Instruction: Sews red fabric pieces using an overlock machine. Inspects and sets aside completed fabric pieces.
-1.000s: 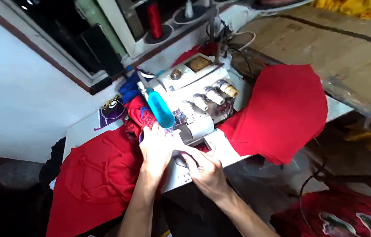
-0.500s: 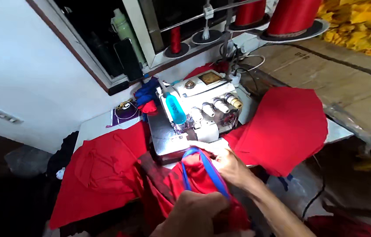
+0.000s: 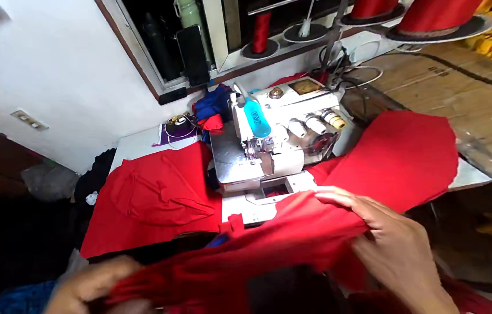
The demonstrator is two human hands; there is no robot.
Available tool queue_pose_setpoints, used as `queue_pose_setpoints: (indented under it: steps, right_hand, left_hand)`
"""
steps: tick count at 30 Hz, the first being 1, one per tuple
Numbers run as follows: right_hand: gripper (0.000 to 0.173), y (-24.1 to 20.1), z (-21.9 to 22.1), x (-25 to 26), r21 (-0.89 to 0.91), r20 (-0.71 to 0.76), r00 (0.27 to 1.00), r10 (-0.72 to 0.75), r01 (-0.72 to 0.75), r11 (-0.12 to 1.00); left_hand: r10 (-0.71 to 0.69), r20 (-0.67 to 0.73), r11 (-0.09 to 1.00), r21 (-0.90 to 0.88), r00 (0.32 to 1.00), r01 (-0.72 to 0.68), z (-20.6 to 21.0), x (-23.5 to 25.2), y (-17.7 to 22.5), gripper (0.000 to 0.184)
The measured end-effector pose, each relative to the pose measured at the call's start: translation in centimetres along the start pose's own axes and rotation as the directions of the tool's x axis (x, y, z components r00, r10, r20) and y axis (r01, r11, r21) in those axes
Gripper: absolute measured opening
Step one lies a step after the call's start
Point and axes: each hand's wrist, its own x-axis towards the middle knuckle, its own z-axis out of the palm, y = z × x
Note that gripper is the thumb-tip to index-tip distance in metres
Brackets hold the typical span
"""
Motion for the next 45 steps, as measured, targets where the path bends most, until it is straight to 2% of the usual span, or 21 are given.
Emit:
queue_pose_setpoints:
  steps: [2, 4, 6, 8, 10, 11, 13, 15, 19, 22, 25, 28, 30, 32, 33, 34, 36, 38, 41, 43, 45]
  right_hand:
    - [0.034, 0.6, -0.5, -2.0, 0.059, 0.169, 0.982, 0.085, -0.097, 0.994]
    - [0.034, 0.5, -1.7, -3.3, 0.231, 0.409, 0.910, 0.062, -0.169, 0.958]
    - [0.027, 0.8, -2.7, -3.9, 0.392, 0.566, 0.823, -0.043, -0.223, 0.892]
    - [0.018, 1.7, -3.2, -4.5, 0.451, 0.618, 0.785, -0.031, -0.322, 0.832]
    - [0.016, 2.6, -3.1, -5.5, 0.303, 0.618, 0.767, 0.173, -0.435, 0.848]
    - [0.023, 3.0, -2.8, -6.0, 0.159, 0.588, 0.756, 0.286, -0.455, 0.876]
    - [0.047, 3.8, -2.2, -6.8, -0.038, 0.533, 0.766, 0.360, -0.403, 0.914]
    - [0.051, 3.9, -1.2, -7.2, -0.048, 0.480, 0.822, 0.307, -0.324, 0.945]
    - [0.028, 1.1, 5.2, -5.4, 0.073, 0.286, 0.956, 0.058, -0.082, 0.994]
    - [0.022, -2.2, 12.1, -3.1, 0.266, 0.252, 0.952, -0.171, 0.101, 0.959]
    - [0.017, -6.1, 18.2, -1.3, 0.347, 0.239, 0.930, -0.278, 0.186, 0.919]
    - [0.020, -8.7, 23.6, 0.0, 0.288, 0.212, 0.934, -0.289, 0.223, 0.931]
    - [0.021, -9.5, 26.4, 0.8, 0.228, 0.232, 0.944, -0.236, 0.183, 0.956]
    - [0.019, -9.8, 28.5, 1.2, 0.145, 0.278, 0.950, -0.141, 0.103, 0.984]
    - [0.018, -9.8, 29.2, 1.3, 0.119, 0.310, 0.946, -0.091, 0.056, 0.991]
    - [0.016, -9.8, 29.3, 1.4, 0.117, 0.350, 0.935, -0.049, 0.009, 0.993]
    - [0.016, -9.9, 27.9, 1.9, 0.173, 0.444, 0.896, 0.013, -0.099, 0.980]
    - [0.020, -9.7, 24.7, 2.1, 0.294, 0.468, 0.884, 0.007, -0.163, 0.942]
    - [0.022, -9.1, 20.2, 2.3, 0.427, 0.412, 0.911, -0.014, -0.179, 0.887]
    - [0.027, -8.4, 18.8, 2.7, 0.436, 0.453, 0.891, -0.013, -0.209, 0.875]
    - [0.048, -7.6, 18.4, 2.4, 0.419, 0.531, 0.847, -0.013, -0.250, 0.873]
  left_hand:
    - [-0.086, -0.092, 0.996, 0.024, 0.992, 0.089, -4.0, -0.8, 0.8, 0.018]
    - [-0.113, -0.201, 0.981, 0.132, 0.973, 0.142, -6.2, 1.1, 1.5, 0.009]
    - [-0.020, -0.317, 0.956, 0.270, 0.948, 0.111, -6.8, 5.3, 0.5, 0.006]
    - [0.101, -0.290, 0.916, 0.400, 0.952, 0.024, -5.8, 11.0, -1.4, 0.008]
    - [0.147, -0.188, 0.880, 0.472, 0.971, -0.042, -4.2, 16.0, -5.8, 0.015]
    - [0.127, -0.158, 0.851, 0.524, 0.979, -0.026, -3.1, 17.3, -8.5, 0.023]
    - [0.093, -0.187, 0.823, 0.567, 0.978, 0.030, -1.0, 17.2, -12.9, 0.034]
    - [-0.008, -0.317, 0.873, 0.460, 0.948, 0.161, 1.0, 14.6, -15.0, 0.031]
    - [-0.083, -0.516, 0.902, 0.326, 0.853, 0.284, 2.5, 9.3, -18.7, 0.021]
    - [-0.126, -0.553, 0.855, 0.361, 0.824, 0.372, 2.5, 7.6, -19.3, 0.018]
    - [-0.121, -0.552, 0.820, 0.413, 0.825, 0.396, 2.4, 8.2, -19.9, 0.018]
    - [-0.119, -0.560, 0.731, 0.509, 0.820, 0.454, 1.0, 10.2, -21.4, 0.017]
    - [-0.262, -0.568, 0.597, 0.540, 0.780, 0.593, -0.4, 11.4, -21.9, 0.021]
    - [-0.467, -0.549, 0.428, 0.546, 0.693, 0.721, -1.4, 11.8, -22.0, 0.024]
    - [-0.520, -0.542, 0.385, 0.542, 0.661, 0.747, -1.6, 11.6, -22.1, 0.023]
    - [-0.516, -0.541, 0.384, 0.547, 0.664, 0.744, -1.6, 11.1, -22.3, 0.020]
    - [-0.358, -0.555, 0.495, 0.569, 0.751, 0.656, -1.8, 9.3, -22.5, 0.015]
    - [-0.108, -0.553, 0.630, 0.605, 0.826, 0.487, -2.3, 7.7, -21.2, 0.014]
    - [0.149, -0.559, 0.719, 0.628, 0.816, 0.299, -1.5, 8.6, -16.5, 0.021]
    - [0.279, -0.533, 0.721, 0.666, 0.799, 0.192, -0.7, 10.7, -13.9, 0.021]
    - [0.384, -0.502, 0.711, 0.697, 0.775, 0.099, 0.2, 13.0, -12.2, 0.023]
